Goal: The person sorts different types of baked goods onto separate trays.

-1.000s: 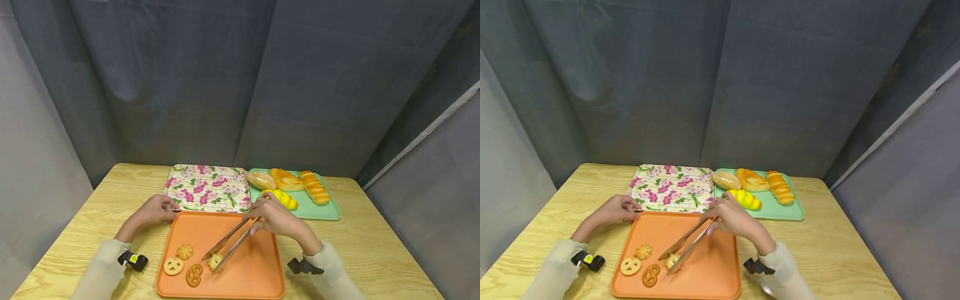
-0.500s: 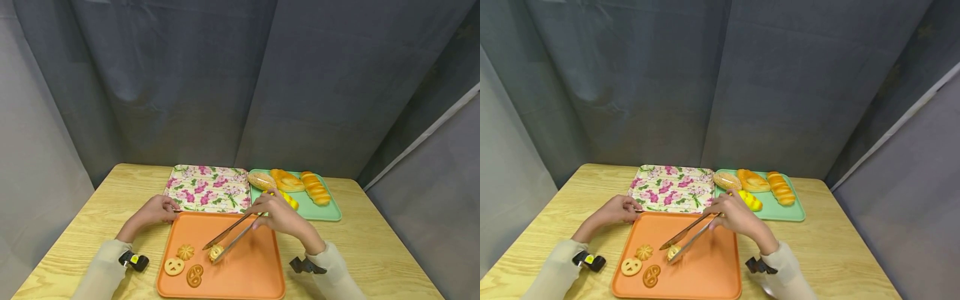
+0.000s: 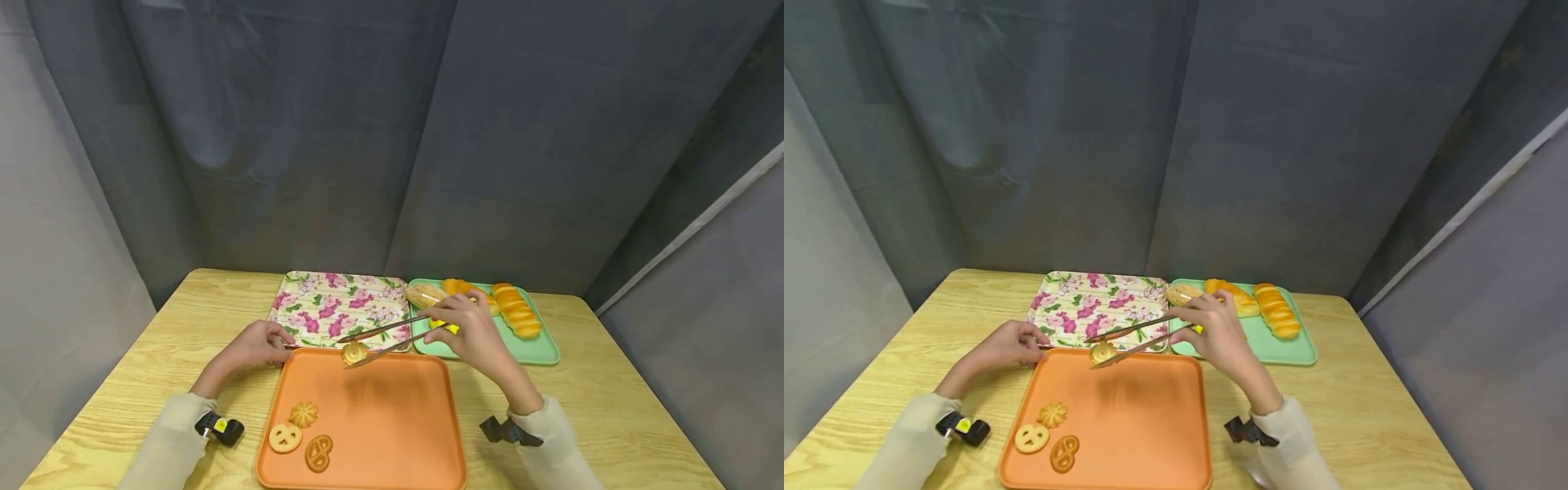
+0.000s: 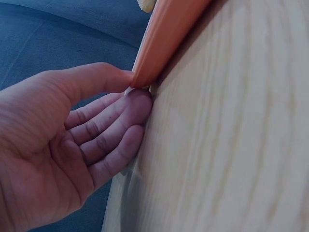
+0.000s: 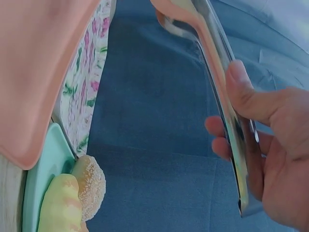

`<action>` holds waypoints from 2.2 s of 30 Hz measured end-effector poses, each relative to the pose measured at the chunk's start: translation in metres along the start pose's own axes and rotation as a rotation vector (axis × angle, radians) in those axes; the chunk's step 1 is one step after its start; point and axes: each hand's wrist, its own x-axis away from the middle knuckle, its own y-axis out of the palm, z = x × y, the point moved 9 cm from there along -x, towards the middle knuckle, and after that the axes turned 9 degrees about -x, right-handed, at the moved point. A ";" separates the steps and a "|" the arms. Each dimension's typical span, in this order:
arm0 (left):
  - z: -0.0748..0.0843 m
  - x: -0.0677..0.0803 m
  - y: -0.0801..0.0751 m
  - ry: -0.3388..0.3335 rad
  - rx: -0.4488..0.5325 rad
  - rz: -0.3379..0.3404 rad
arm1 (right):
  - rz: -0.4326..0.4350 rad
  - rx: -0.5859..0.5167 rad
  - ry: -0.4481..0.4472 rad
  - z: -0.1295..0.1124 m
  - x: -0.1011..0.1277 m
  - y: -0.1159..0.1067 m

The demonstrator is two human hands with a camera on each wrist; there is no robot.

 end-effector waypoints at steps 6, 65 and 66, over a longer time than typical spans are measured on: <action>0.003 0.001 0.000 0.013 0.004 0.002 | 0.158 0.029 0.058 0.012 -0.002 -0.010; 0.003 0.002 -0.001 0.011 -0.010 0.009 | 0.042 0.523 0.277 0.079 -0.004 0.073; 0.003 0.002 -0.001 0.008 -0.013 0.010 | 0.045 0.523 0.280 0.081 -0.005 0.073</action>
